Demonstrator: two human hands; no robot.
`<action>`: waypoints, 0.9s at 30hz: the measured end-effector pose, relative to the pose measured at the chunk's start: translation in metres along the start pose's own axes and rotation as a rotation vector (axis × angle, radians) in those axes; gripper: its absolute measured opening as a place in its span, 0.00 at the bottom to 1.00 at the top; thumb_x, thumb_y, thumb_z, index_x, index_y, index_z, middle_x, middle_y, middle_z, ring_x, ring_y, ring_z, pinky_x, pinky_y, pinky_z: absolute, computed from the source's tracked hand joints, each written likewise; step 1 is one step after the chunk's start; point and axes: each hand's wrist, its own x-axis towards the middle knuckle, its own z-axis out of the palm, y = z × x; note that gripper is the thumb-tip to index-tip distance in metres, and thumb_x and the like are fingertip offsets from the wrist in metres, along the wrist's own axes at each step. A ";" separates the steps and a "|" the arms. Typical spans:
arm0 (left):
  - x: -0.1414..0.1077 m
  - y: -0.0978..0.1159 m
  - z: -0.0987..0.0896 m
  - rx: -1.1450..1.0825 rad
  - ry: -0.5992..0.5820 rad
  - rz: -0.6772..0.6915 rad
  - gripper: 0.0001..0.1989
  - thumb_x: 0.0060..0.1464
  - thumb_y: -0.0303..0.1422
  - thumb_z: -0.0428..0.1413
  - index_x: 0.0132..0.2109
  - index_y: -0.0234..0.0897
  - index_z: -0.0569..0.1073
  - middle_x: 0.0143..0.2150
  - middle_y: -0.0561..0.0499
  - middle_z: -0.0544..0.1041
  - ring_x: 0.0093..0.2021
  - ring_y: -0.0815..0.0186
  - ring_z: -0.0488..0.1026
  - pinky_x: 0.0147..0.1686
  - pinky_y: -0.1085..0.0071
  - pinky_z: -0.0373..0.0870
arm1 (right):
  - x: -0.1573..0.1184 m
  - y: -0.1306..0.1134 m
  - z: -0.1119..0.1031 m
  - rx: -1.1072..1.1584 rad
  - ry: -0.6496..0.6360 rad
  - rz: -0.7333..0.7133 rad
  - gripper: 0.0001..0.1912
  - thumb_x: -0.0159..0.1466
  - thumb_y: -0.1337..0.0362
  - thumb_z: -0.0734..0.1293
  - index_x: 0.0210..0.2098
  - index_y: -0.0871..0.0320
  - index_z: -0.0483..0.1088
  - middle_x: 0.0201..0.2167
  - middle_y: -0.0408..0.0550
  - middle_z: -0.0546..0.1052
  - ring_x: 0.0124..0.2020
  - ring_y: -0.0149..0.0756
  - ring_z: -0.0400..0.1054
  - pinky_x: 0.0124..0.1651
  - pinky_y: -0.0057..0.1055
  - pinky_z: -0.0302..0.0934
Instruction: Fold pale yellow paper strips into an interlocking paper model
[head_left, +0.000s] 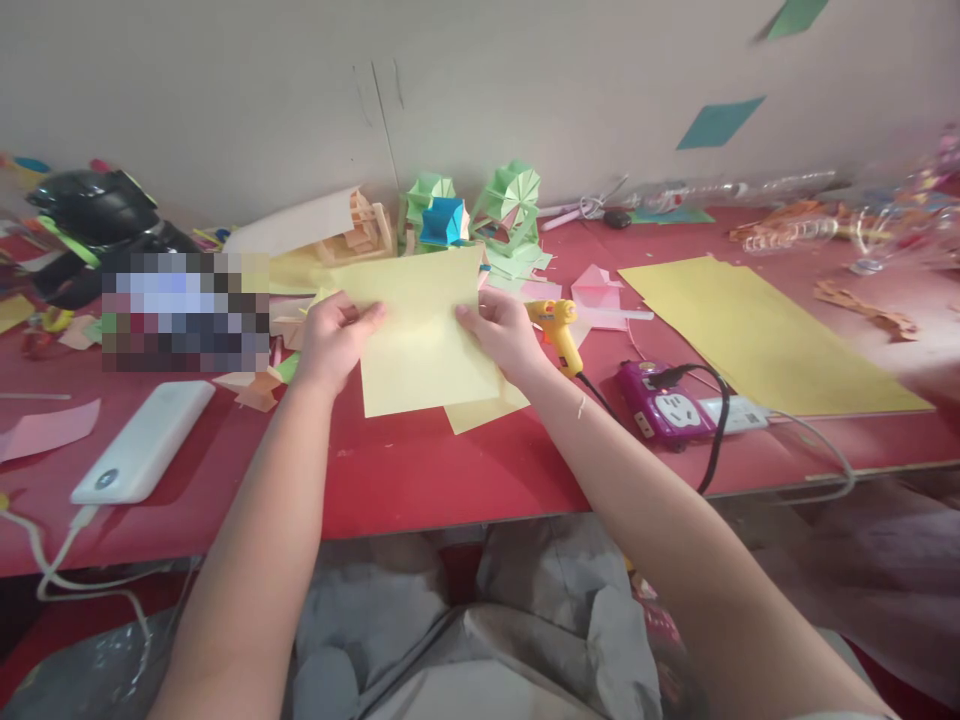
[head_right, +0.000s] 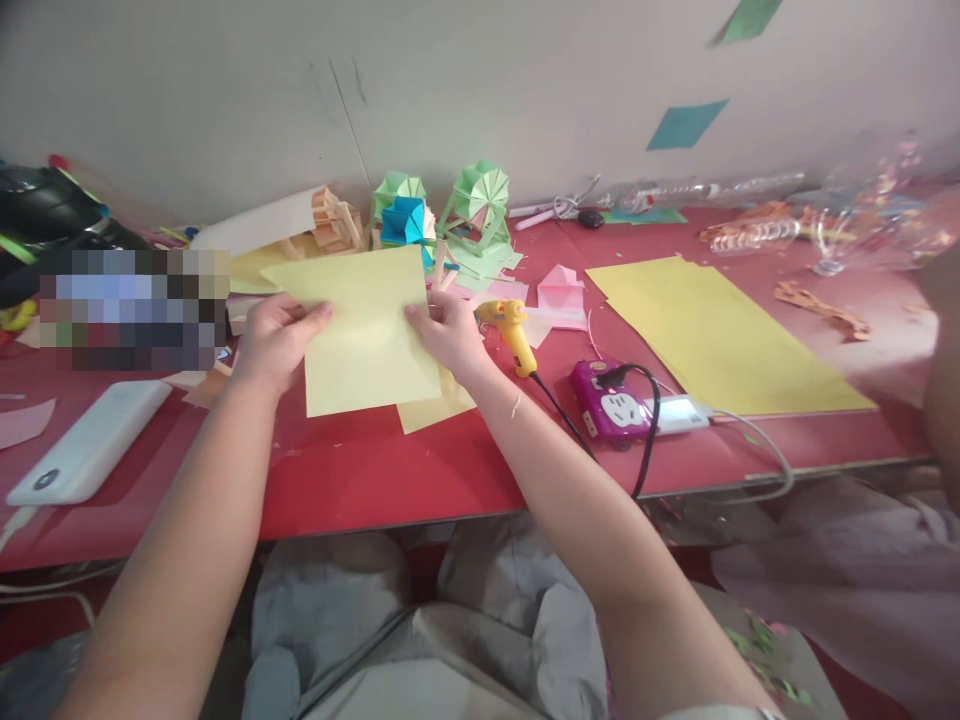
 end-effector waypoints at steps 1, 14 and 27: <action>-0.001 0.001 0.001 -0.039 -0.035 -0.022 0.17 0.45 0.42 0.70 0.39 0.36 0.80 0.35 0.46 0.83 0.42 0.53 0.81 0.48 0.56 0.78 | 0.001 0.001 0.000 0.003 0.003 0.005 0.19 0.56 0.48 0.75 0.38 0.54 0.74 0.35 0.50 0.82 0.40 0.45 0.79 0.42 0.42 0.76; 0.010 -0.010 0.006 -0.249 0.179 -0.041 0.13 0.44 0.25 0.63 0.39 0.38 0.75 0.45 0.46 0.82 0.54 0.53 0.78 0.56 0.56 0.76 | 0.001 0.004 -0.002 -0.225 0.028 -0.029 0.18 0.56 0.60 0.72 0.45 0.58 0.75 0.42 0.51 0.81 0.35 0.36 0.75 0.40 0.38 0.74; -0.015 0.015 0.026 -0.461 -0.320 -0.327 0.13 0.47 0.32 0.65 0.41 0.40 0.73 0.44 0.50 0.79 0.44 0.59 0.78 0.45 0.58 0.79 | -0.012 0.010 0.010 -0.734 -0.302 -0.474 0.39 0.59 0.45 0.74 0.64 0.54 0.67 0.68 0.61 0.63 0.69 0.53 0.58 0.69 0.52 0.57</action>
